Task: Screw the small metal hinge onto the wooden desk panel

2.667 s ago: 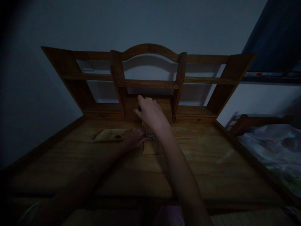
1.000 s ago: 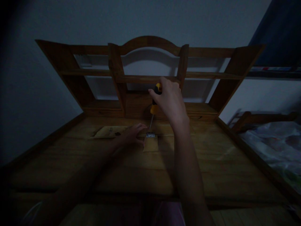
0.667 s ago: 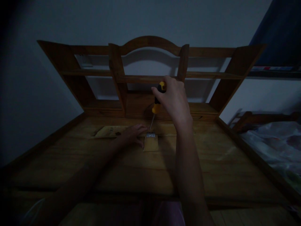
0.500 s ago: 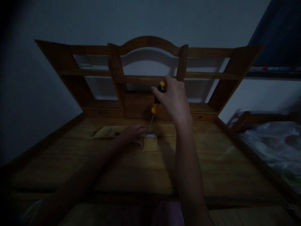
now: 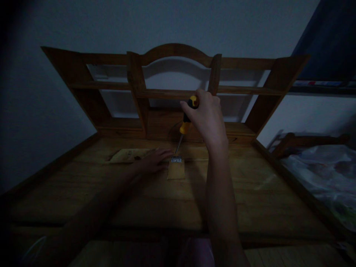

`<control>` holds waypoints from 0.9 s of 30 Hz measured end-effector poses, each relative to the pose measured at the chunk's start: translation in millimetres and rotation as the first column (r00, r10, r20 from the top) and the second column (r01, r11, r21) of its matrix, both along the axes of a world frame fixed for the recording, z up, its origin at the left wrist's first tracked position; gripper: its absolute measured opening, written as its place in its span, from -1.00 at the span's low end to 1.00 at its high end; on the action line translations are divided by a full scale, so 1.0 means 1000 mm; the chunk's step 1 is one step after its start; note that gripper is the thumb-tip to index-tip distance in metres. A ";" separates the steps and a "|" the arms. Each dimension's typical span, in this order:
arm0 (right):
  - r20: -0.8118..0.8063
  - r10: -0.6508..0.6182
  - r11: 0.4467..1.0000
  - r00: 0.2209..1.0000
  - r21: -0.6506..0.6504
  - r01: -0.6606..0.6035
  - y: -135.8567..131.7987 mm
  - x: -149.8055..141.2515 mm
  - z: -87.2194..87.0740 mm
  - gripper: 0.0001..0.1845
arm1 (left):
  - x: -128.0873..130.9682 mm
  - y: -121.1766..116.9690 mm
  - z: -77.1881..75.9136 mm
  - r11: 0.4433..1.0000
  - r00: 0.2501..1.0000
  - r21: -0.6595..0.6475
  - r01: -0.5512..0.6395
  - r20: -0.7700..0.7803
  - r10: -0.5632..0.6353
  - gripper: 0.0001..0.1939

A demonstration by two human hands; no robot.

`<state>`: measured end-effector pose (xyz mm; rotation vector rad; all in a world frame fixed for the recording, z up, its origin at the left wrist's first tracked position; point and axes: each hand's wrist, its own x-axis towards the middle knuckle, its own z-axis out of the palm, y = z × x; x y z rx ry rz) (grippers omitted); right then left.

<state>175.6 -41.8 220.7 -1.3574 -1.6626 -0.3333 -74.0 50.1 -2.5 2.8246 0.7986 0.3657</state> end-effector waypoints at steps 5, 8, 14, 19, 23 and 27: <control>0.036 -0.010 1.000 0.999 -0.016 0.011 0.000 0.001 0.000 -0.79 | 0.006 -0.002 -0.003 0.990 0.999 0.141 -0.029 -0.039 0.035 -0.15; 0.055 -0.009 1.000 0.998 -0.011 0.010 0.002 0.003 -0.002 -0.78 | 0.009 -0.005 0.004 0.985 1.000 0.175 -0.004 -0.021 0.007 -0.26; 0.109 0.015 0.998 0.994 -0.060 -0.009 0.009 -0.007 -0.008 -0.83 | 0.012 -0.016 0.015 0.968 0.999 0.251 -0.029 0.052 0.017 -0.57; 0.156 0.079 0.988 0.985 -0.144 -0.056 0.016 -0.018 -0.013 -0.84 | 0.014 -0.011 0.008 0.955 0.999 0.297 -0.001 -0.035 0.012 -0.64; 0.199 0.133 0.976 0.971 -0.196 -0.094 0.020 -0.026 -0.018 -0.82 | 0.014 -0.007 0.006 0.955 0.998 0.295 0.026 -0.064 -0.007 -0.64; 0.253 0.148 0.972 0.956 -0.218 -0.093 0.022 -0.032 -0.022 -0.80 | 0.015 -0.008 0.008 0.960 0.999 0.278 0.026 -0.051 -0.012 -0.68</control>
